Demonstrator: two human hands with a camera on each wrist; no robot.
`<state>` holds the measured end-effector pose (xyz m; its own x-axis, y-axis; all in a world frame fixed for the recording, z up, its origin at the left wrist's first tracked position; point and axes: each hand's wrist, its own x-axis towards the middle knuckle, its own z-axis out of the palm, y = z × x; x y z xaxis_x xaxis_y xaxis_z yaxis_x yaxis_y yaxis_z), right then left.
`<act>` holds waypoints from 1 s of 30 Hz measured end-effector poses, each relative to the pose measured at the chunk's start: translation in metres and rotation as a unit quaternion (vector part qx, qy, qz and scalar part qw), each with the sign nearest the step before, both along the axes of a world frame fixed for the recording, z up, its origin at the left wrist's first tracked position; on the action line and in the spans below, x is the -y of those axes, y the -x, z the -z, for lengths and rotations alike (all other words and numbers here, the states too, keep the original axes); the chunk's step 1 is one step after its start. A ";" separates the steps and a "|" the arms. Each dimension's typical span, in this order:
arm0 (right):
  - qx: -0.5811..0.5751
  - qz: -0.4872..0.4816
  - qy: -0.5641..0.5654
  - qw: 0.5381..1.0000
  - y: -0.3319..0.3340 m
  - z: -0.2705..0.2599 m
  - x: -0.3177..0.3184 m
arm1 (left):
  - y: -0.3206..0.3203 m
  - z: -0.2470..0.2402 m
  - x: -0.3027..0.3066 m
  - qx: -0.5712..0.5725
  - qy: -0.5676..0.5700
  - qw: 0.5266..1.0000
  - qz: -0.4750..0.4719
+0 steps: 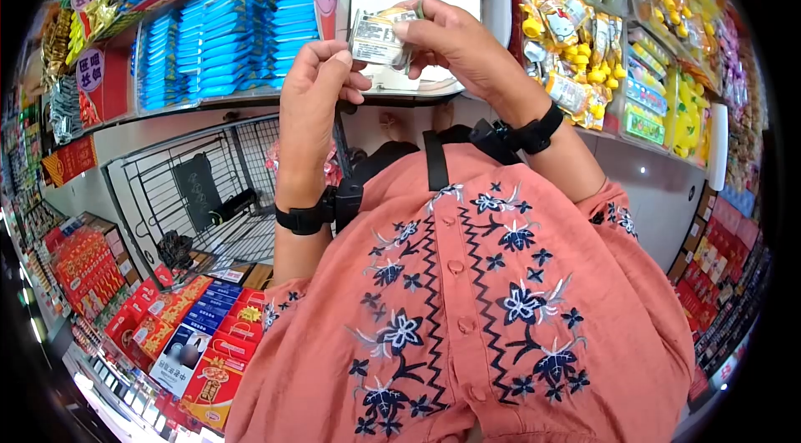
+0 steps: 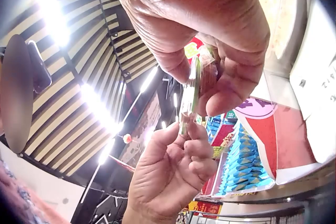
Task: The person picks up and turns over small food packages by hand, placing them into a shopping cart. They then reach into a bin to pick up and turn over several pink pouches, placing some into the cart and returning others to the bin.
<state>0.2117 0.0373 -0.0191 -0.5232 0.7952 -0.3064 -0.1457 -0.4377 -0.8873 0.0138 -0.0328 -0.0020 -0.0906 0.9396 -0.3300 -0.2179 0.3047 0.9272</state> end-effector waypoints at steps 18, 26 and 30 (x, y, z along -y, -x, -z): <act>-0.036 -0.006 0.037 0.999 -0.004 0.002 -0.006 | -0.001 -0.002 -0.002 0.037 0.014 0.999 0.007; -0.038 -0.006 0.031 0.999 -0.006 0.002 -0.008 | -0.002 -0.002 -0.004 0.038 0.011 0.999 0.004; -0.044 0.007 0.042 0.998 -0.007 0.006 -0.009 | -0.001 -0.002 -0.006 0.001 -0.010 1.000 -0.022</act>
<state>0.2189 0.0467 -0.0247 -0.5408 0.7755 -0.3257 -0.2278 -0.5078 -0.8308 0.0151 -0.0267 -0.0004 -0.1310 0.9413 -0.3113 -0.2329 0.2760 0.9325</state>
